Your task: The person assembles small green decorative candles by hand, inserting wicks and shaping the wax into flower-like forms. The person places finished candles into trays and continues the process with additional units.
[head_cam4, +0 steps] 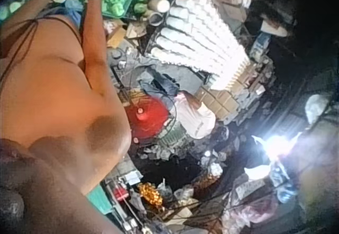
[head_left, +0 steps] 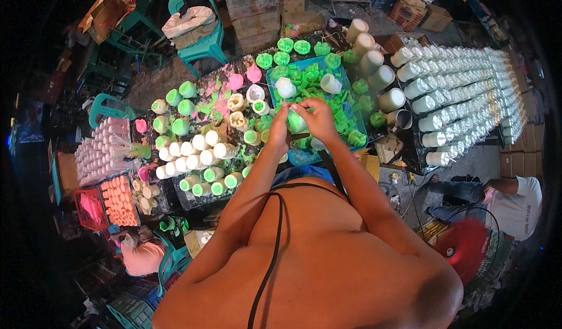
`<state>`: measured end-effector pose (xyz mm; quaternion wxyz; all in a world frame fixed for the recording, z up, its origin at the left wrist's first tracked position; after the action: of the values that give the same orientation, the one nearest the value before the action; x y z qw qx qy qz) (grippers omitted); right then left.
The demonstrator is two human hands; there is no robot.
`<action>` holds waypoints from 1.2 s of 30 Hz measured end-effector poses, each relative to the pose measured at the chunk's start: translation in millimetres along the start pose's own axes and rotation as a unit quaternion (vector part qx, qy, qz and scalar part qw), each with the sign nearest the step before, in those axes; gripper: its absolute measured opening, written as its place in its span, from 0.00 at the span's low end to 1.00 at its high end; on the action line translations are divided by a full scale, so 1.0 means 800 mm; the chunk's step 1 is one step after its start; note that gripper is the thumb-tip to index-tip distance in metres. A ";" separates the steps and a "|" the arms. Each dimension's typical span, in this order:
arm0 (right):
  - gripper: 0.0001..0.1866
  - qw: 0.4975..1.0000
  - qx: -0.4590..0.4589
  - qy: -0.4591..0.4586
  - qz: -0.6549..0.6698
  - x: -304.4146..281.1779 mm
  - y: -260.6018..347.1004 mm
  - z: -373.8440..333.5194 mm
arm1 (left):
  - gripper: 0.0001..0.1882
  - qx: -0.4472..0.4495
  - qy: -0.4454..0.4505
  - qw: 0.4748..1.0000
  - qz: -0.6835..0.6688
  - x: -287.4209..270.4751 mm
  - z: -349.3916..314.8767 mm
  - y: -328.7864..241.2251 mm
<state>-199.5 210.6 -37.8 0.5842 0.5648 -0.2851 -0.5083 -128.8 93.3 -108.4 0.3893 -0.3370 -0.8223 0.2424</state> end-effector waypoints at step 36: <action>0.12 0.975 -0.129 -0.076 -0.164 -0.001 0.080 -0.012 | 0.03 0.302 -0.051 0.952 0.000 0.002 0.005 -0.051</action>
<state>-173.6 204.7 21.6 0.5378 0.4830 -0.1642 -0.6712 -147.3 67.1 -83.0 0.4304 -0.1909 -0.7294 0.4962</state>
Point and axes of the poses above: each hand's wrist, its own z-axis towards the middle knuckle, its own x-axis out of the palm, y = z × x, the point moved 6 cm from there along z, towards the middle knuckle, and after that the axes turned 3 degrees about z, right-handed, at the moved point
